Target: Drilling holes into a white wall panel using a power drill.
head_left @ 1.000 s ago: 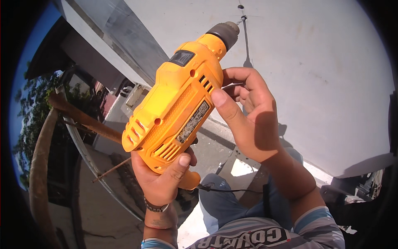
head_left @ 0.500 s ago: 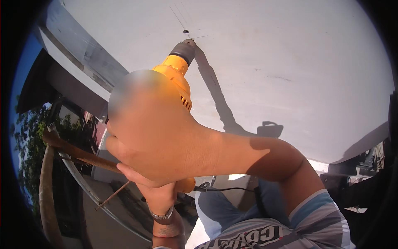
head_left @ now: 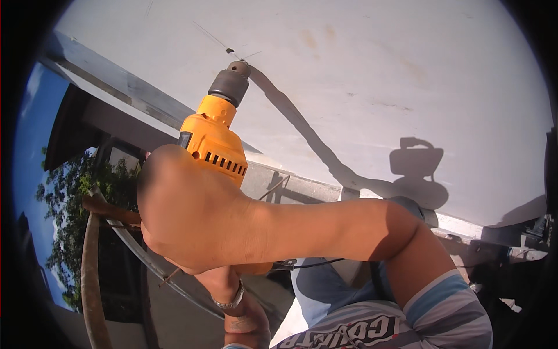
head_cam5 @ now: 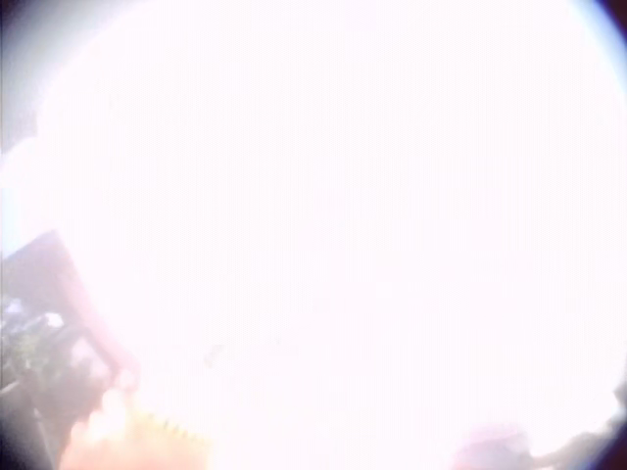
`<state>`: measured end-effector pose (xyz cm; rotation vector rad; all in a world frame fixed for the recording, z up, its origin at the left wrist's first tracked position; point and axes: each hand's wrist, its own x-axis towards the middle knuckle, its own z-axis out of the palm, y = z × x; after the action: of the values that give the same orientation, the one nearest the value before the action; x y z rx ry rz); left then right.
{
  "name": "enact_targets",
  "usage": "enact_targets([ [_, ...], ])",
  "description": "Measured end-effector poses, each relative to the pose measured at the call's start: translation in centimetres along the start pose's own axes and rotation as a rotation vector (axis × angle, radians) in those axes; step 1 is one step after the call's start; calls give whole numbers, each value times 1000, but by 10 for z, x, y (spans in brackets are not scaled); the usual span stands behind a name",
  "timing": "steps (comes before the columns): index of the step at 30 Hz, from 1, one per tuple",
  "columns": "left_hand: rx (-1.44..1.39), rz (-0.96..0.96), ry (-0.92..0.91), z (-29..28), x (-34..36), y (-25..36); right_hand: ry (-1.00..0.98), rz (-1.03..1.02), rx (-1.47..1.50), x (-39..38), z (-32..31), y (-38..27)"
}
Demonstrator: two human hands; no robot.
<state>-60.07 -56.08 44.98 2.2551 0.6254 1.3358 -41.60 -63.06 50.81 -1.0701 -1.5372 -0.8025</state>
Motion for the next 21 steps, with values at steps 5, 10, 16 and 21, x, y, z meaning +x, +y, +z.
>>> enact_targets([
  [5,1,44,-39,-29,-12,9,-4,-54,55,10,6,-25],
  [10,-76,80,9,-45,-23,25,36,-114,43,16,2,-53],
  [16,-93,66,38,-60,-29,27,65,-155,34,24,5,-61],
  [21,-137,70,27,-60,-24,21,56,-146,36,30,-1,-49],
])
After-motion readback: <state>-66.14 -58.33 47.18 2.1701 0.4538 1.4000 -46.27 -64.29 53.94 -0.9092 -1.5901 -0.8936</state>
